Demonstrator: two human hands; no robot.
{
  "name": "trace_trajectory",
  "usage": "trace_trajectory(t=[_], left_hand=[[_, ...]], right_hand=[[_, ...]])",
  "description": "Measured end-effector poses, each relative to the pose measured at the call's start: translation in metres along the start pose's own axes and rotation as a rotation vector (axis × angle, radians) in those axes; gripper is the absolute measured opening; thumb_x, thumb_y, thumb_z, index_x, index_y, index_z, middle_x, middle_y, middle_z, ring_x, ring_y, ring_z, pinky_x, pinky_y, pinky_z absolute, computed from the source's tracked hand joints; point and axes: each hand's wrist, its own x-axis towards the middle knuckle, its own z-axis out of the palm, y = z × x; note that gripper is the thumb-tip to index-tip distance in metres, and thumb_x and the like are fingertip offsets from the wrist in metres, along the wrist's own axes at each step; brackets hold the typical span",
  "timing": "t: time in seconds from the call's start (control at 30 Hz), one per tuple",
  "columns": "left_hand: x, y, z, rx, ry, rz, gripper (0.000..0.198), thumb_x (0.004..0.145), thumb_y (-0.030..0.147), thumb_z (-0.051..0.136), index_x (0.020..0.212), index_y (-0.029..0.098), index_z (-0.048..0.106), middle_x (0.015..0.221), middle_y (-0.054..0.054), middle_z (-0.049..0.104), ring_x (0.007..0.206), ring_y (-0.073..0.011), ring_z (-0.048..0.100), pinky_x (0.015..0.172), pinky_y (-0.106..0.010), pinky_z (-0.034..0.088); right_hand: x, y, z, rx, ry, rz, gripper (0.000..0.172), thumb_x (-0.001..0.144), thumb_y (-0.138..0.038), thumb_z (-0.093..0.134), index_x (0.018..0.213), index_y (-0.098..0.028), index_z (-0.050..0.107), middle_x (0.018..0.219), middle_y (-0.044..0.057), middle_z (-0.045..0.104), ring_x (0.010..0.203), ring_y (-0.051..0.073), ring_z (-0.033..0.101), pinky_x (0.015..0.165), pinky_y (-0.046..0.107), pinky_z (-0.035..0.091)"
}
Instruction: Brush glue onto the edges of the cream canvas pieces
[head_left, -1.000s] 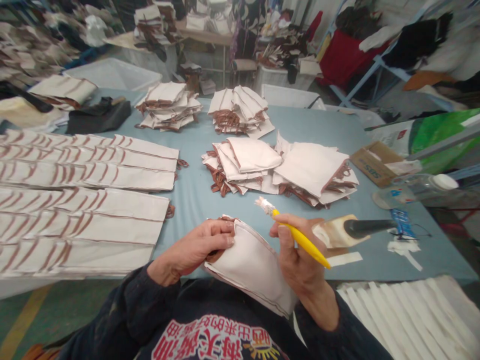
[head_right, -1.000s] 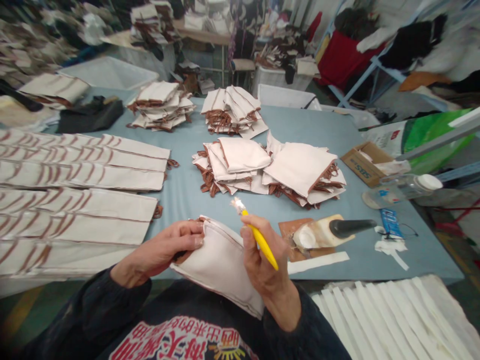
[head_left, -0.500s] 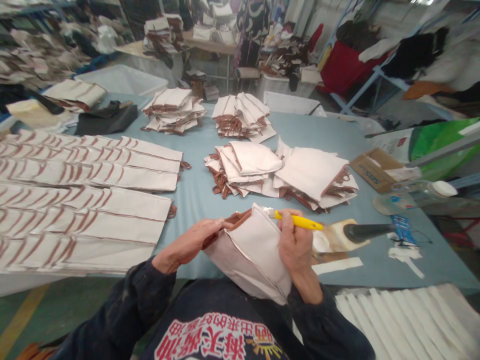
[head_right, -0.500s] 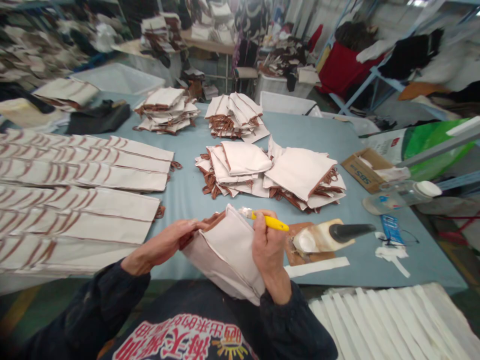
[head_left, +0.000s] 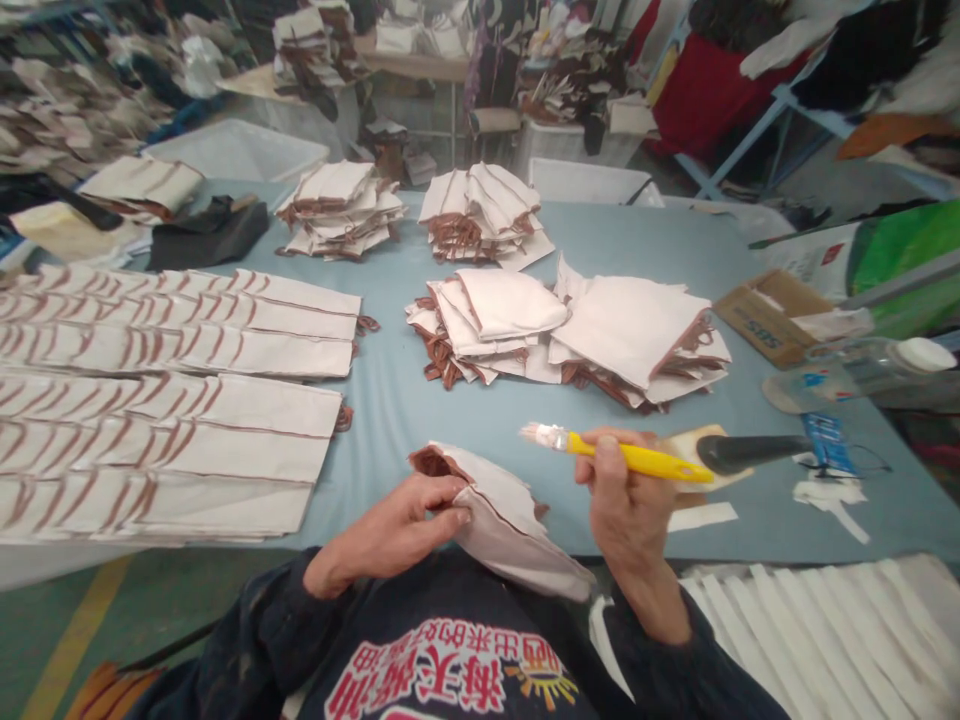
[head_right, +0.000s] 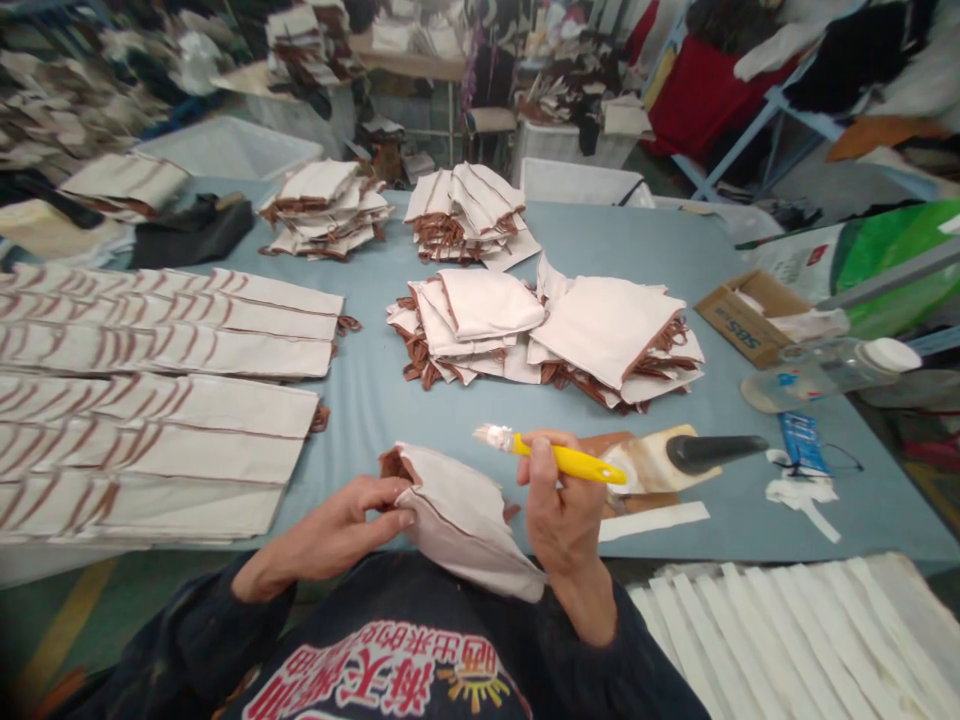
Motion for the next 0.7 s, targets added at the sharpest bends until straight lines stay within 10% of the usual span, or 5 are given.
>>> trace_trajectory(t=[0.43, 0.7], left_hand=[[0.002, 0.009, 0.028, 0.421, 0.252, 0.41, 0.026, 0.098, 0.001, 0.047, 0.083, 0.02, 0.056, 0.074, 0.0, 0.064, 0.071, -0.0144, 0.062, 0.073, -0.026, 0.05], [0.005, 0.009, 0.029, 0.479, 0.399, 0.533, 0.027, 0.092, -0.005, 0.047, 0.088, 0.022, 0.052, 0.076, 0.0, 0.064, 0.074, -0.0152, 0.064, 0.075, -0.027, 0.052]], right_hand=[[-0.039, -0.065, -0.015, 0.108, -0.19, -0.212, 0.019, 0.106, -0.028, 0.052, 0.091, -0.025, 0.064, 0.059, -0.007, 0.06, 0.039, 0.01, 0.049, 0.041, 0.023, 0.041], [-0.033, -0.063, -0.02, 0.171, -0.029, -0.12, 0.019, 0.105, -0.028, 0.054, 0.091, -0.023, 0.066, 0.051, -0.009, 0.048, 0.035, 0.01, 0.043, 0.037, 0.023, 0.038]])
